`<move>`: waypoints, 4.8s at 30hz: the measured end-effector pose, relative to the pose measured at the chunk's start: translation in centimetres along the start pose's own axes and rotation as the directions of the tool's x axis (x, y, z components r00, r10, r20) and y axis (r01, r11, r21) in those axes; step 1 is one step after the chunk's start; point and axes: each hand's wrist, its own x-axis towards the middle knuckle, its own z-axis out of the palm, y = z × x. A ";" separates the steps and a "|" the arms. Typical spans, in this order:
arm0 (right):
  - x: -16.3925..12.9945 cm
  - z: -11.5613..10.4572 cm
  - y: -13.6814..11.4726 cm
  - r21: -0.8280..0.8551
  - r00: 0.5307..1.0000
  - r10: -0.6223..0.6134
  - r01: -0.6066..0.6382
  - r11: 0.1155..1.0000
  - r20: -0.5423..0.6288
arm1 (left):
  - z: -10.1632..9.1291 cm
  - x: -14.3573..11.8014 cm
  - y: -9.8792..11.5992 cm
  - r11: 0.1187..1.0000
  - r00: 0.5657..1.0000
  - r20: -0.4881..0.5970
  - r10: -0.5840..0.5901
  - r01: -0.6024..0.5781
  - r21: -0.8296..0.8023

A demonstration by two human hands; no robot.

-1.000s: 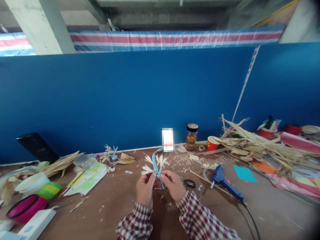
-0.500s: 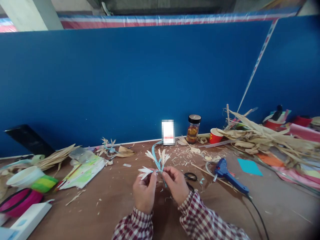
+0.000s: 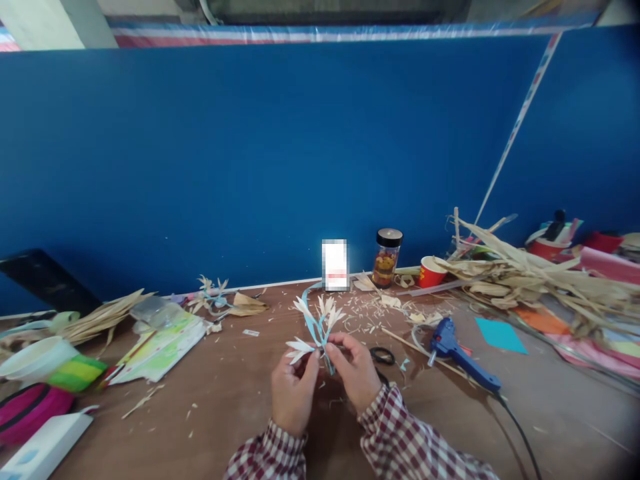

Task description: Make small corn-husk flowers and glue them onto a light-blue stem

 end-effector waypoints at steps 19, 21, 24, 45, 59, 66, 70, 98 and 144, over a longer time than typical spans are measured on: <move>0.0 0.2 0.1 0.061 0.999 0.031 -0.031 0.998 -0.005 | 0.5 -0.1 -0.5 0.943 0.978 0.057 -0.203 0.211 -0.259; -0.1 0.3 -0.1 0.062 0.999 0.036 -0.037 0.997 0.008 | 0.6 0.0 -0.5 0.937 0.975 0.040 -0.220 0.223 -0.268; -0.2 0.4 -0.6 0.052 0.999 0.048 -0.049 0.997 0.013 | 0.6 0.1 -0.5 0.935 0.973 0.024 -0.229 0.226 -0.273; 0.0 0.4 0.2 0.013 0.993 -0.086 0.085 0.996 0.082 | 0.5 0.3 -0.5 0.910 0.959 -0.029 -0.280 0.256 -0.325; 0.0 0.4 -0.3 -0.072 0.996 -0.079 0.082 0.994 0.043 | 0.6 0.3 -0.4 0.883 0.947 0.021 -0.321 0.307 -0.357; 0.3 0.1 0.3 -0.090 0.994 -0.099 0.102 0.991 0.041 | 0.5 0.1 -0.3 0.878 0.949 0.055 -0.310 0.308 -0.367; 0.3 0.1 0.3 -0.073 0.995 -0.091 0.094 0.993 0.047 | 0.4 0.2 -0.3 0.884 0.952 0.068 -0.297 0.302 -0.356; 0.1 0.2 0.1 -0.002 0.997 -0.044 0.044 0.999 0.070 | 0.4 0.3 -0.6 0.890 0.952 0.047 -0.304 0.301 -0.341; 0.0 0.1 0.1 -0.129 0.984 -0.081 0.103 0.986 0.160 | 0.2 0.4 -0.3 0.826 0.923 0.054 -0.382 0.367 -0.428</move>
